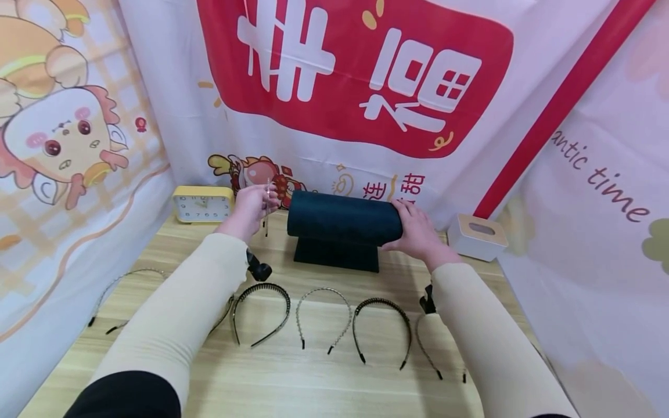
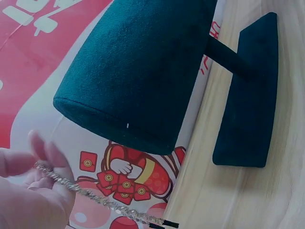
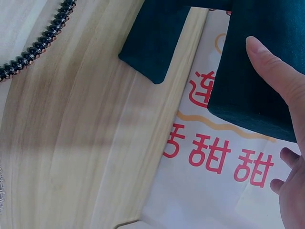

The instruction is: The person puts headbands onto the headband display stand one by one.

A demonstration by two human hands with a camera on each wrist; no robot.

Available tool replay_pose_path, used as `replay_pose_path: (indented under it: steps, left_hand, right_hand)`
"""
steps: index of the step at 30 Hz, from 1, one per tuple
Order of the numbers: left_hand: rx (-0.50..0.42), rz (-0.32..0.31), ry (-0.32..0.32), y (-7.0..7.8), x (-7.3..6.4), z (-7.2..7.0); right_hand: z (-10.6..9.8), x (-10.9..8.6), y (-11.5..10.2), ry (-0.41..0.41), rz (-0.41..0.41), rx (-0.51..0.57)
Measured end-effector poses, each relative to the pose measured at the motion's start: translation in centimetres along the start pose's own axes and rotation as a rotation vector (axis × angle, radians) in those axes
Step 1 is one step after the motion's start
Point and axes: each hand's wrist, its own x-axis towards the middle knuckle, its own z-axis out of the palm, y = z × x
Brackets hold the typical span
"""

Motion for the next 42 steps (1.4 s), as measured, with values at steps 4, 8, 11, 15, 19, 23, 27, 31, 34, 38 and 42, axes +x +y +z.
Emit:
replay_pose_path:
  steps: [4,8,11,15,19,23,27,31,34,38,42]
  left_hand:
    - [0.058,0.009,0.026,-0.1,-0.1,-0.3]
    - [0.109,0.004,-0.021,0.0,-0.2,-0.6]
    - [0.109,-0.019,-0.098,0.1,-0.2,-0.6]
    - [0.077,-0.042,-0.162,0.1,-0.1,-0.4]
    - [0.036,-0.042,-0.176,0.1,-0.2,0.0]
    - [0.034,-0.032,-0.19,0.1,-0.3,0.7]
    - [0.023,-0.016,-0.213,0.3,-0.5,1.7]
    - [0.039,0.01,-0.237,0.4,-0.9,2.8]
    - [0.049,0.011,-0.251,0.3,-1.0,3.7]
    - [0.048,-0.013,-0.258,-0.2,-1.0,5.1]
    - [0.082,-0.016,-0.24,-0.8,-1.0,6.3]
  right_hand:
    - [0.0,0.1,-0.1,-0.004,0.007,0.007]
    - [0.2,0.2,-0.1,0.003,0.005,0.011]
    - [0.2,0.3,0.0,0.006,0.005,0.012]
    - [0.2,0.2,-0.1,0.003,0.012,0.006]
    - [0.2,0.2,-0.2,0.002,0.018,0.006]
    - [0.2,0.2,-0.2,0.006,0.017,0.006]
    - [0.1,0.1,-0.3,0.003,0.02,0.01]
    - [0.0,0.1,-0.4,-0.008,0.025,0.017]
    - [-0.1,0.0,-0.4,-0.01,0.026,0.023]
    - [-0.1,0.0,-0.5,-0.004,0.026,0.028]
    - [0.0,0.1,-0.4,0.003,0.025,0.025]
